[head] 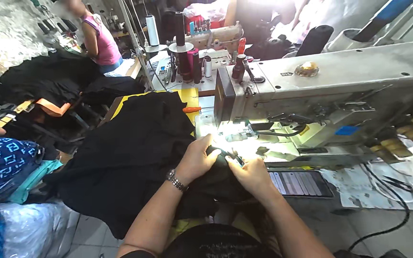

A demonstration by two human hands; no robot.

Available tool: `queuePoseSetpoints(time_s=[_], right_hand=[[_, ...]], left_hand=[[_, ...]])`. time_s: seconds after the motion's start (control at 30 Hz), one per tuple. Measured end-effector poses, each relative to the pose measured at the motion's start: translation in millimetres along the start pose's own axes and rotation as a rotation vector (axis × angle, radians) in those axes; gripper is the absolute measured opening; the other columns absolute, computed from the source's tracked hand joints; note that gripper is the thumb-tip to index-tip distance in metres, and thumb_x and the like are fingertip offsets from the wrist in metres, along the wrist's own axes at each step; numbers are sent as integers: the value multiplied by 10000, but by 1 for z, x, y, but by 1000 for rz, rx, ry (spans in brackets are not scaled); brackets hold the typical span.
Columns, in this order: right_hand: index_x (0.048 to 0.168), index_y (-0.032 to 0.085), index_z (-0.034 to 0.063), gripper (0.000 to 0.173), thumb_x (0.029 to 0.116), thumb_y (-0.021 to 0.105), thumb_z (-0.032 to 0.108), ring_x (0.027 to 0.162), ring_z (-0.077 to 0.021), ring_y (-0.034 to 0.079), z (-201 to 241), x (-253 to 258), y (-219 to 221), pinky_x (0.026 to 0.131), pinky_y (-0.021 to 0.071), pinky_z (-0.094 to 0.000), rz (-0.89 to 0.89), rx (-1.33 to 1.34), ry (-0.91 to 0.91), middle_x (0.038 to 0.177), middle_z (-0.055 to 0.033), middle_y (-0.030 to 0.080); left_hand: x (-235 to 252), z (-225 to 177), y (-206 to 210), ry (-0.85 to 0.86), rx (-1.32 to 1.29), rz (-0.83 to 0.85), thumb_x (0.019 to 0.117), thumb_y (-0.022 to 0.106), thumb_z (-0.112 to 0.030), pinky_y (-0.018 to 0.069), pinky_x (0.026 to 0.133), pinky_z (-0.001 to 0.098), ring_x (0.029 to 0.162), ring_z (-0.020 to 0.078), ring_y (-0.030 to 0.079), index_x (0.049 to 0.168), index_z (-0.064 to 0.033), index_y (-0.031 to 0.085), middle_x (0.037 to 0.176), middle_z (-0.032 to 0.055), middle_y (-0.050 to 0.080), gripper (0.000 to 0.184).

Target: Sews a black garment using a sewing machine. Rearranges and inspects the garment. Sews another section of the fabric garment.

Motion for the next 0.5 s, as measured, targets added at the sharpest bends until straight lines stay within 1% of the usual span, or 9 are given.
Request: queuePoseSetpoints(time_s=[0.07,0.17,0.23,0.27,0.3,0.37,0.4,0.43,0.5], right_hand=[[952,735,54,289,946,553,278,625,-137,588,4,0,-1,575,488,-330,20,-31,-16,693,-38,625],[961,737,42,295,948,551,271,661,-186,621,4,0,-2,598,509,-384,30,-67,-19,723,-68,647],[987,750,39,293,962,579,276,710,-215,667,2,-1,-2,636,548,-408,-14,-110,-30,781,-90,693],[998,765,35,293,952,594,269,711,-230,682,1,-3,-2,635,556,-419,-55,-134,-44,784,-99,706],[984,775,27,284,934,609,251,690,-244,687,1,-5,-3,618,556,-426,-101,-160,-71,765,-109,708],[919,772,26,231,891,635,210,667,-256,696,2,-12,-2,597,563,-430,-171,-202,-138,735,-112,704],[916,768,34,195,869,648,180,690,-254,705,3,-16,0,608,575,-426,-189,-207,-171,760,-109,712],[939,771,49,175,855,659,155,731,-243,721,5,-19,1,633,591,-415,-198,-202,-197,809,-102,730],[976,779,87,175,842,670,119,774,-224,730,7,-24,6,650,600,-383,-216,-190,-235,882,-89,749]], left_hand=[[0,-6,2,12,95,-3,959,654,-112,569,913,370,982,182,685,1142,-2,652,1023,102,700,213],[1,-3,5,-1,129,8,976,651,-131,570,927,378,998,197,689,1175,-1,626,1036,111,698,239],[1,-1,5,-10,177,5,988,640,-168,566,921,379,984,206,689,1125,0,664,1006,113,704,218],[1,-2,4,10,232,7,993,634,-184,561,920,379,986,211,684,1072,-6,693,983,107,704,203],[0,-3,2,53,306,6,993,634,-185,556,936,382,1012,212,682,1021,-27,725,974,90,715,185],[-3,-5,-4,139,450,-23,976,652,-175,538,957,426,1064,238,665,936,-79,756,980,63,723,147],[-4,-7,-7,162,516,-60,966,663,-177,528,939,453,1072,258,652,905,-95,754,992,65,710,137],[-6,-10,-9,165,571,-106,958,666,-177,523,904,464,1042,271,641,886,-104,746,985,72,687,130],[-9,-15,-12,141,630,-216,944,664,-174,523,782,446,897,273,633,914,-107,763,898,80,653,124]])
Point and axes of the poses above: each hand's wrist, its own x-axis towards the middle knuckle, its own y-axis out of the palm, z = x × y, the point moved 6 cm from there along x, towards the middle knuckle
